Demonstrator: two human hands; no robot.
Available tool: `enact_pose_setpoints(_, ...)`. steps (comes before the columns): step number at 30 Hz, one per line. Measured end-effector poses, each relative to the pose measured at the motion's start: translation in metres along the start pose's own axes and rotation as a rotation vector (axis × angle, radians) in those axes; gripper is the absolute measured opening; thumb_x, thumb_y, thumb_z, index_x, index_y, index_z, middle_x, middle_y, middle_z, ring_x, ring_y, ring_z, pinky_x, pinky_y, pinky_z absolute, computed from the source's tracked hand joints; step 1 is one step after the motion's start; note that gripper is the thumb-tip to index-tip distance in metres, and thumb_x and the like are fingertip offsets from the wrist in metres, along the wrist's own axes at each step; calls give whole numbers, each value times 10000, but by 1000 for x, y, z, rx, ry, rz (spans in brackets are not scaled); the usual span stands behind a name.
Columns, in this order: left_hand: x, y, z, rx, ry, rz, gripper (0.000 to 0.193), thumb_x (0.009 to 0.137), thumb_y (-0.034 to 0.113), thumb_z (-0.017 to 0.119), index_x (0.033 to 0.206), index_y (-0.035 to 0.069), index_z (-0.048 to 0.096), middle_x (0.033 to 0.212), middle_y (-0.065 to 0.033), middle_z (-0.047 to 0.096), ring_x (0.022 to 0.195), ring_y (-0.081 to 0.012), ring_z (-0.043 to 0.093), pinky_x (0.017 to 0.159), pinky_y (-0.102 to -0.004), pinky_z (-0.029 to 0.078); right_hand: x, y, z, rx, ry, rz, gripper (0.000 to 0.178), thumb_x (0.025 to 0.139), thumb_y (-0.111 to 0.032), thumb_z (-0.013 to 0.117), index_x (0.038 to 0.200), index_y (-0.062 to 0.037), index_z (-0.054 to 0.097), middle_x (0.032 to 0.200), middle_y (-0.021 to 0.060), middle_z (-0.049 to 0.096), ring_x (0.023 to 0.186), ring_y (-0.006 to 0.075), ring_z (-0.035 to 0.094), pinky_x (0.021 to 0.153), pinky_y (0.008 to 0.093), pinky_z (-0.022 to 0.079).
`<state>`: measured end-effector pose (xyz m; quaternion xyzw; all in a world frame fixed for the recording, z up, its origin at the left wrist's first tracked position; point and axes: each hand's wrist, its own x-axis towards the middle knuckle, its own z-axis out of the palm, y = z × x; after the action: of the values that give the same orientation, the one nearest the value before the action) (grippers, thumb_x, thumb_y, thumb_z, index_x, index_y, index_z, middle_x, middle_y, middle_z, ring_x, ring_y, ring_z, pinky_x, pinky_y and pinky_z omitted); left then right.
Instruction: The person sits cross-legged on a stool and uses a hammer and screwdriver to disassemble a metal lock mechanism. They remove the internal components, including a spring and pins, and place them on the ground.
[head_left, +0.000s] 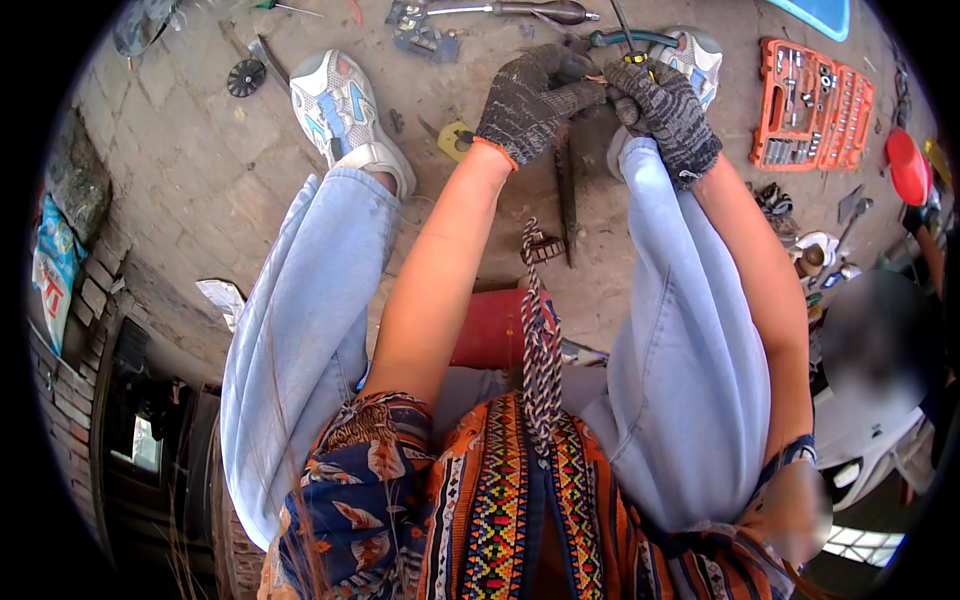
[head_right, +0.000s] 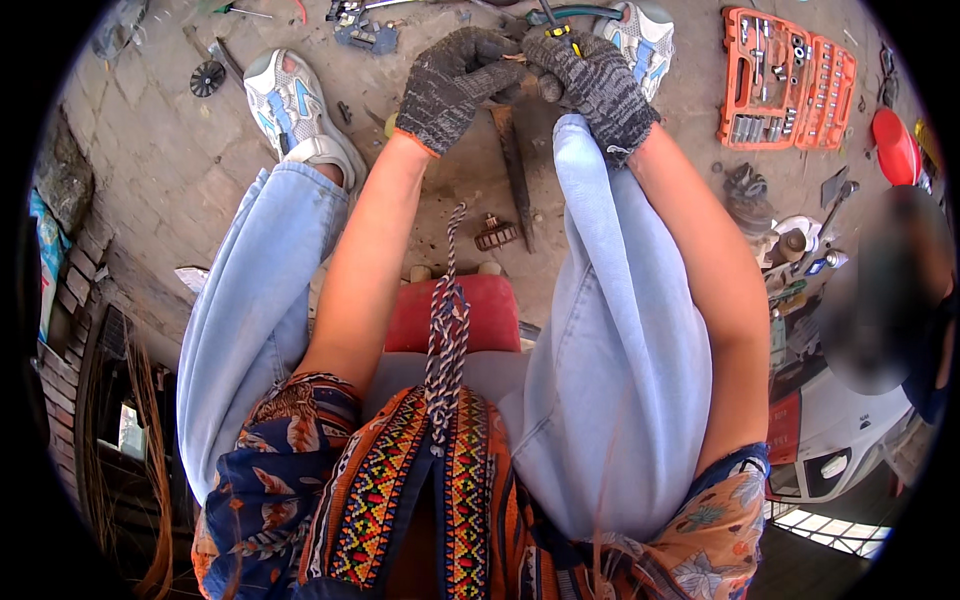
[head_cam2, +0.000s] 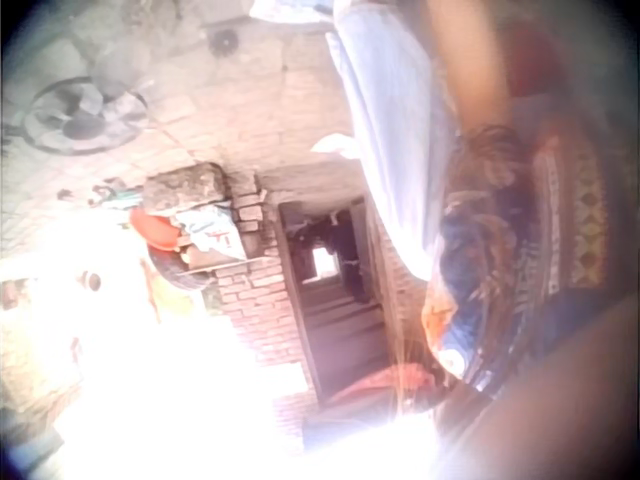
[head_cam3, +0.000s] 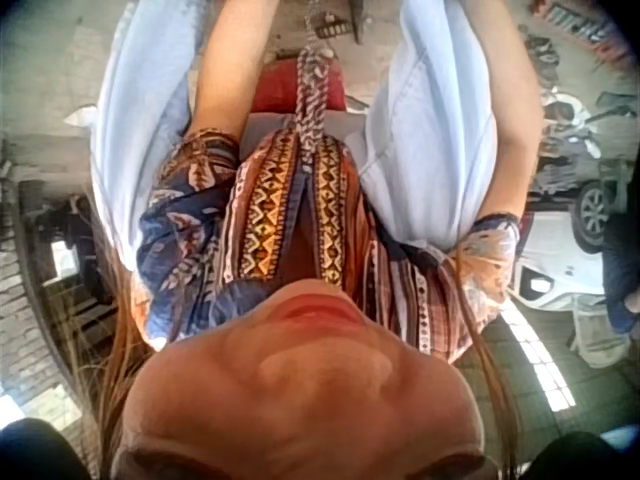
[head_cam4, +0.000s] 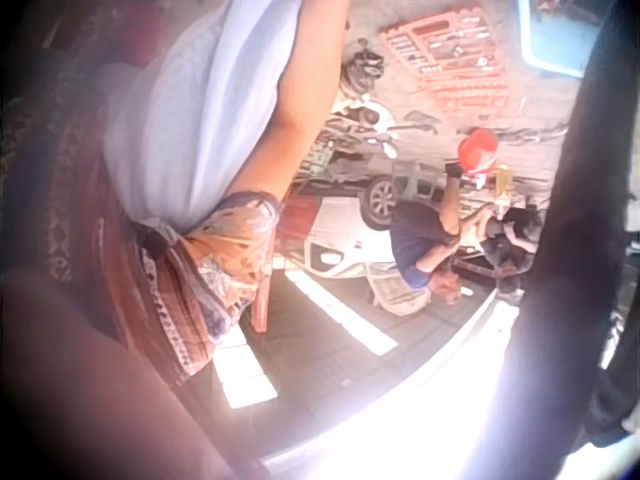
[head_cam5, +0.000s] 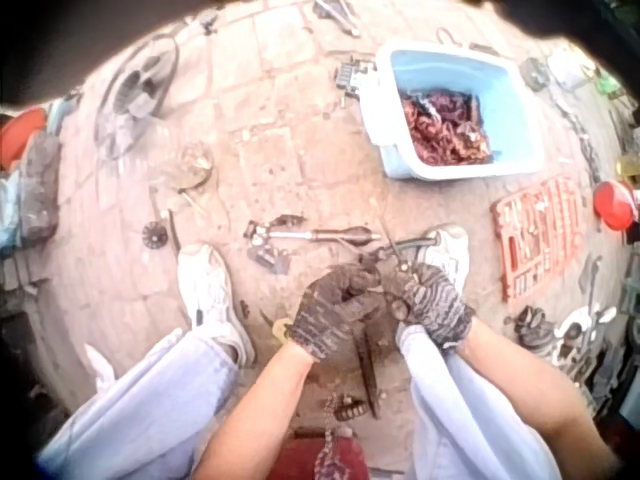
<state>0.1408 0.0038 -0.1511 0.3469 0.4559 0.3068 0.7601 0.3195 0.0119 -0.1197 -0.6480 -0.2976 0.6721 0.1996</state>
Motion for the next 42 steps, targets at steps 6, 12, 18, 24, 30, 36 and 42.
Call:
enact_pose_setpoints(6, -3, -21, 2, -105, 147, 55, 208, 851, 103, 602, 1038, 14, 601, 889, -78, 646, 748, -162, 636, 673, -288, 546, 5, -10, -6, 145, -164, 231, 270, 875, -280, 595, 1032, -65, 645, 739, 12, 626, 596, 51, 542, 508, 205, 424)
enact_pose_setpoints(12, -2, -26, -17, -266, 231, -84, 225, 858, 129, 606, 1047, 6, 607, 888, -91, 656, 711, -169, 639, 635, -283, 532, 3, 5, -11, -421, 66, -321, 249, 892, -267, 567, 1034, -66, 599, 779, 18, 614, 597, 58, 515, 499, 208, 394)
enact_pose_setpoints(18, 1, -45, -32, -180, 549, -165, 193, 843, 107, 622, 994, -14, 622, 802, -98, 660, 632, -160, 629, 561, -271, 507, -7, -5, -6, -811, -20, -190, 351, 870, -312, 590, 1058, -15, 599, 994, 154, 636, 938, 274, 607, 846, 346, 463)
enact_pose_setpoints(24, 8, -72, -38, 70, 697, -55, 146, 814, 61, 616, 925, -23, 573, 775, -129, 650, 573, -184, 628, 511, -281, 505, 3, 13, 4, -831, -85, -319, 359, 876, -270, 573, 1160, -50, 573, 1093, 161, 605, 1020, 286, 573, 900, 341, 428)
enact_pose_setpoints(30, 10, -70, -33, -8, 793, -79, 134, 770, 23, 607, 852, -2, 503, 692, -139, 618, 519, -200, 613, 481, -331, 484, 7, 7, 13, -832, -140, -155, 345, 896, -243, 541, 1189, -61, 559, 1156, 159, 586, 1065, 289, 560, 924, 331, 417)
enact_pose_setpoints(36, 12, -72, -38, 107, 745, -101, 120, 773, 59, 623, 820, -1, 531, 712, -153, 622, 576, -244, 630, 524, -355, 494, 15, 14, 11, -828, -152, -190, 364, 902, -273, 529, 1167, -27, 570, 1064, 153, 622, 970, 247, 597, 880, 319, 437)
enact_pose_setpoints(42, 17, -90, -44, 426, 755, 58, 126, 774, 60, 620, 830, -21, 542, 691, -131, 622, 557, -190, 630, 497, -319, 508, 23, 8, 11, -976, -155, -206, 352, 903, -282, 515, 1155, -46, 585, 1122, 164, 603, 1042, 298, 564, 909, 353, 423)
